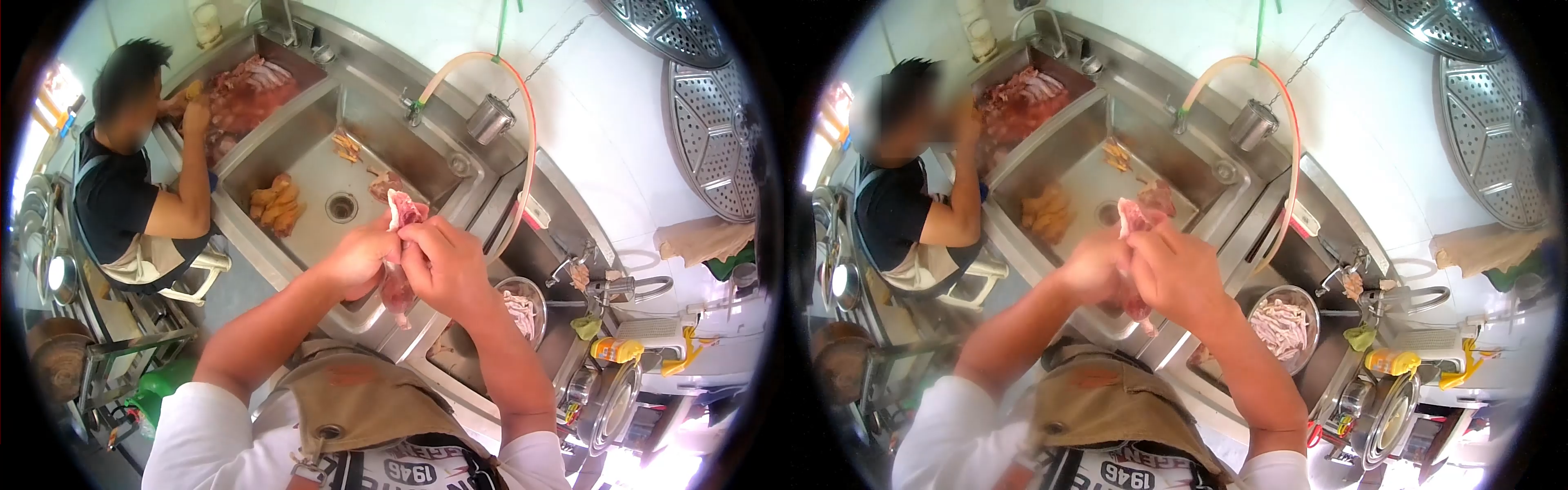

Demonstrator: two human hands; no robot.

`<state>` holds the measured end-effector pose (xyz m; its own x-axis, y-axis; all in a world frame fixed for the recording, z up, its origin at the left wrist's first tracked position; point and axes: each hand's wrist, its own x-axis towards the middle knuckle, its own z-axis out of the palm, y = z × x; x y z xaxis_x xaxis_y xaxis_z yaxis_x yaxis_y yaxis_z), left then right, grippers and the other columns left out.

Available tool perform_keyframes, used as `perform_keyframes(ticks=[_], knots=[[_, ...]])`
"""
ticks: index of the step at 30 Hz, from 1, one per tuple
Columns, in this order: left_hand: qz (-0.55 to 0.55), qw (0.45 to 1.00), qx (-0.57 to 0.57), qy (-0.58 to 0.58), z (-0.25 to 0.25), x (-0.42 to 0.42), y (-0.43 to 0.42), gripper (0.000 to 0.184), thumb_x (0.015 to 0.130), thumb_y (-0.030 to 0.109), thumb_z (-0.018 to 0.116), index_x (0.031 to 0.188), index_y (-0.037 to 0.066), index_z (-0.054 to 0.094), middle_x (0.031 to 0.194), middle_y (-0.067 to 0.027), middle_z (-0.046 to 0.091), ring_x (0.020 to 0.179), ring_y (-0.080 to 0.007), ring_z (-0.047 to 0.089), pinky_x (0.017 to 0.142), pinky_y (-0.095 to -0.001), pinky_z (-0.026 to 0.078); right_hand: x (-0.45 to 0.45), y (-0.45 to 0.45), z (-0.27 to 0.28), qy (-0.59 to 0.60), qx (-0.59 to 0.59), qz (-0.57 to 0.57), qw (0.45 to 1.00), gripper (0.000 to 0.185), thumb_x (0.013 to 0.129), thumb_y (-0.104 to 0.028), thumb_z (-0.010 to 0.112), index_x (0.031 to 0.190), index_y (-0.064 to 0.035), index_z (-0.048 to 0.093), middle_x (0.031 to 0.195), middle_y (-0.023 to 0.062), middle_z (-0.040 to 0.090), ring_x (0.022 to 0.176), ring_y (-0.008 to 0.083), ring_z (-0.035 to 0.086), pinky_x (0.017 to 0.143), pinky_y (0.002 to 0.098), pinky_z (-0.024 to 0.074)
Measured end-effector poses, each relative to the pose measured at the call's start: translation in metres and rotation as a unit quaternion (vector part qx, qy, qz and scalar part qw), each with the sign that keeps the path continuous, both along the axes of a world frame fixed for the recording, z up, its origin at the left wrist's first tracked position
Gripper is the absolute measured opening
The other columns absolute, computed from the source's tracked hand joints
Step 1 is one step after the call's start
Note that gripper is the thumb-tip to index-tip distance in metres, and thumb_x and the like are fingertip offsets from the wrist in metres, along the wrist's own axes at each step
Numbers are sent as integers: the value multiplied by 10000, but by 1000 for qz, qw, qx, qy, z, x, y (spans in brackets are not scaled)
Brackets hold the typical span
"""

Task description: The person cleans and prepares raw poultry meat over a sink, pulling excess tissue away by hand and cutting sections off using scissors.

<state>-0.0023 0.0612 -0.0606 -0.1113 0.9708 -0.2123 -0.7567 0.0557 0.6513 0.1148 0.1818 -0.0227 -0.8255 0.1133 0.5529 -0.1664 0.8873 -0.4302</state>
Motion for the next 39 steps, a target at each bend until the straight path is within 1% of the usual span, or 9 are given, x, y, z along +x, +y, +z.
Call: perform_keyframes(ticks=[1,5,10,16,22,25,31,34,39], knots=[[-34,999,0,-10,3,-2,-3,722,746,52,447,1458,80,328,1169,-148,547,933,-250,614,723,-398,554,1,-1,2,9,-2,-8,1000,201,796,-3,659,993,-40,654,764,109,622,603,280,620,536,362,488],[51,999,-11,7,0,8,3,717,765,19,455,1470,26,325,1271,-143,518,1090,-219,562,917,-353,482,4,-1,4,6,20,-15,1000,184,793,-19,674,974,-39,648,760,109,620,599,282,617,520,377,477],[61,997,-23,28,4,12,0,681,758,-1,454,1434,19,374,1251,-99,528,1118,-209,531,978,-346,422,9,2,16,21,55,0,998,321,770,-42,701,1087,-56,657,722,71,591,576,267,598,489,372,453],[56,998,-18,18,2,14,-1,619,748,-12,448,1367,15,436,1214,-90,537,1113,-208,526,970,-347,424,11,10,22,-9,195,9,981,429,700,-90,721,1128,-87,681,665,27,485,540,207,547,459,349,402],[82,996,-11,21,5,21,-6,583,751,-10,463,1333,31,463,1147,-77,554,1066,-196,535,937,-351,438,14,23,13,74,286,39,955,349,691,-86,703,1040,-76,716,670,-18,419,536,137,482,484,290,350],[80,996,-25,27,10,24,-7,577,760,-7,466,1335,41,463,1127,-71,558,1037,-189,542,914,-341,447,19,24,17,21,322,25,946,375,777,-149,642,1142,-70,677,792,4,540,657,148,533,571,302,395],[91,989,-74,88,14,27,-9,572,773,-9,460,1342,46,460,1124,-71,561,1016,-180,548,883,-328,464,12,23,16,0,284,45,958,269,788,-154,634,1043,-72,661,809,-4,572,691,162,580,587,311,431],[73,989,-101,80,22,27,-11,567,773,-12,459,1337,44,463,1122,-74,563,999,-177,553,866,-328,476,2,21,19,13,194,90,977,258,692,-122,743,920,-61,637,699,26,537,569,204,566,492,335,421],[92,989,-60,96,11,22,-7,556,772,-7,462,1326,36,476,1100,-80,572,976,-185,564,855,-335,488,-2,23,14,-2,194,78,978,248,684,-133,766,857,-77,597,671,31,555,563,219,575,493,340,422]])
